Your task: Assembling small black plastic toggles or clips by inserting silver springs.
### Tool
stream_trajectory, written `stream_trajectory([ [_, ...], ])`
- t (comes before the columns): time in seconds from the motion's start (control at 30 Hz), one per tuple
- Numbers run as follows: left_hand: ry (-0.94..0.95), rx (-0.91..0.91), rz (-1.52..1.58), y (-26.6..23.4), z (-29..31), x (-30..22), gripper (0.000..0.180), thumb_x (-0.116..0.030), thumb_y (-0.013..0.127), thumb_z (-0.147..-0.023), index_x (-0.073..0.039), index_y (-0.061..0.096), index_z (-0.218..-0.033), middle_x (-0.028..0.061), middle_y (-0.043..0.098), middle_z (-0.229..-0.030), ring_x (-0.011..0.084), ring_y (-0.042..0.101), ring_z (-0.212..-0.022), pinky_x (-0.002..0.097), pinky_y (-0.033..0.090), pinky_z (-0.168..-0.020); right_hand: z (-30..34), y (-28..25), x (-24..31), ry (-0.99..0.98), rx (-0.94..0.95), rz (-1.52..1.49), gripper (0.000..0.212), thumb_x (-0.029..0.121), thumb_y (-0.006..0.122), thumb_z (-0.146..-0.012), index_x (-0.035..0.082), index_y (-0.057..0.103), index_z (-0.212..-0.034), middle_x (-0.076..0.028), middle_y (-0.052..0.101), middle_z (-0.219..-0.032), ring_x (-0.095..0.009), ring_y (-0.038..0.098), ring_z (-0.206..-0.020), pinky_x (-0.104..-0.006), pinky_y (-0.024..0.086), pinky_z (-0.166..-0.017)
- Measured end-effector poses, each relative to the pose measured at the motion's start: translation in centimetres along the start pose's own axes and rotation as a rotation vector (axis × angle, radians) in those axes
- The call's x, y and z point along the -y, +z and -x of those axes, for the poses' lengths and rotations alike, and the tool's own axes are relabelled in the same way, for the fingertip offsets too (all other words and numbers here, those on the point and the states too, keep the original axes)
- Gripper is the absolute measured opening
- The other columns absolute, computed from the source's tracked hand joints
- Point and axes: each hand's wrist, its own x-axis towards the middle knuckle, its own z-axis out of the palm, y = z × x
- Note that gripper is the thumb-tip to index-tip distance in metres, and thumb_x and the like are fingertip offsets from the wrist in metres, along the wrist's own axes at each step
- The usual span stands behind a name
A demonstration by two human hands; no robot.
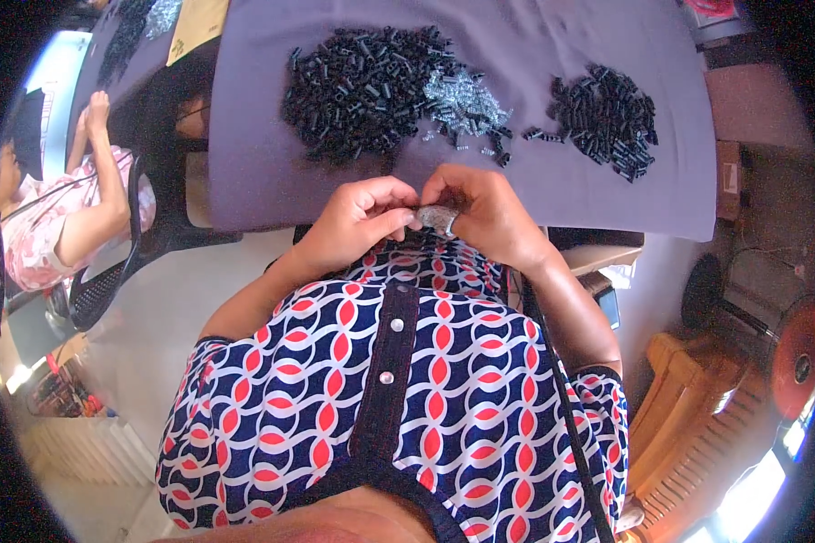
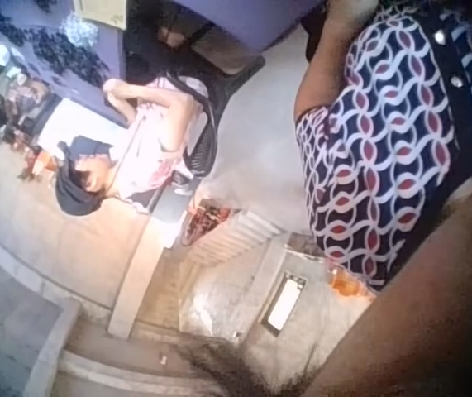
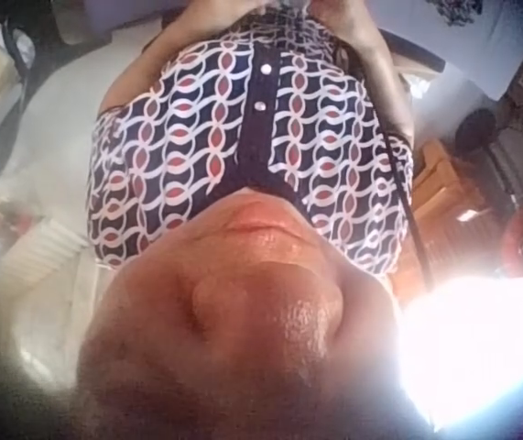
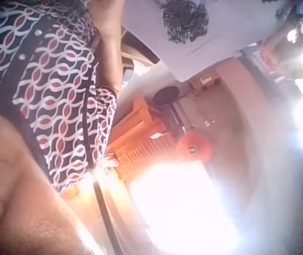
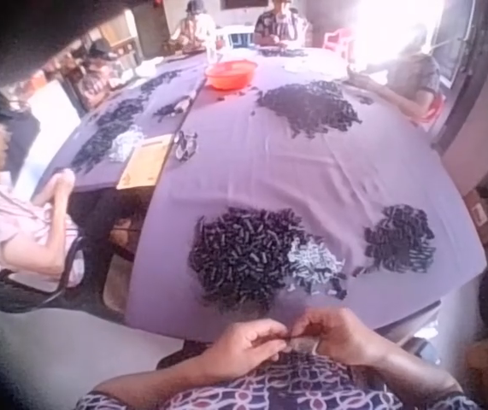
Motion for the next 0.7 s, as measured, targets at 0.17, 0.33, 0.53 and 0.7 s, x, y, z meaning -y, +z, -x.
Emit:
stream_trajectory([
  [0.17, 0.044, 0.143, 0.047, -0.7, 0.2, 0.0, 0.016, -0.003, 0.061, -0.095, 0.002, 0.066, -0.109, 0.0053, 0.072, -0.092, 0.0075, 0.063, -0.076, 0.0229, 0.051, -0.069, -0.2, -0.8, 0.5, 0.202, 0.135, -0.295, 0.024, 0.001, 0.079, -0.084, 0.003, 0.061, -0.1, 0.001, 0.065, -0.087, -0.007, 0.063, -0.082, -0.0218, 0.05, -0.071],
  [0.33, -0.111, 0.284, 0.197, -1.7, 0.3, -0.3, 0.014, -0.003, 0.064, -0.094, 0.001, 0.067, -0.107, 0.0074, 0.073, -0.091, 0.0093, 0.065, -0.074, 0.0231, 0.052, -0.069, -0.4, 0.5, -0.5, 0.082, 0.177, -0.389, 0.025, 0.005, 0.079, -0.085, 0.003, 0.058, -0.098, 0.001, 0.065, -0.088, -0.007, 0.064, -0.081, -0.0223, 0.051, -0.072],
  [0.53, -0.076, 0.269, 0.279, -3.0, 1.4, -0.2, 0.011, -0.004, 0.064, -0.095, 0.0, 0.066, -0.105, 0.0081, 0.073, -0.091, 0.0101, 0.066, -0.073, 0.023, 0.052, -0.069, -1.6, 0.0, 0.8, -0.013, 0.156, -0.317, 0.023, 0.011, 0.076, -0.091, 0.0, 0.06, -0.104, -0.001, 0.065, -0.096, -0.008, 0.063, -0.093, -0.0258, 0.051, -0.082],
  [0.7, -0.029, 0.151, 0.275, -3.9, 1.5, 0.8, 0.011, -0.006, 0.062, -0.098, -0.001, 0.064, -0.107, 0.0063, 0.072, -0.091, 0.0083, 0.064, -0.075, 0.0223, 0.052, -0.071, -4.6, 0.0, 0.8, -0.277, -0.205, 0.667, 0.041, -0.008, 0.066, -0.067, 0.004, 0.067, -0.106, -0.013, 0.065, -0.1, -0.033, 0.067, -0.09, -0.037, 0.056, -0.078],
])
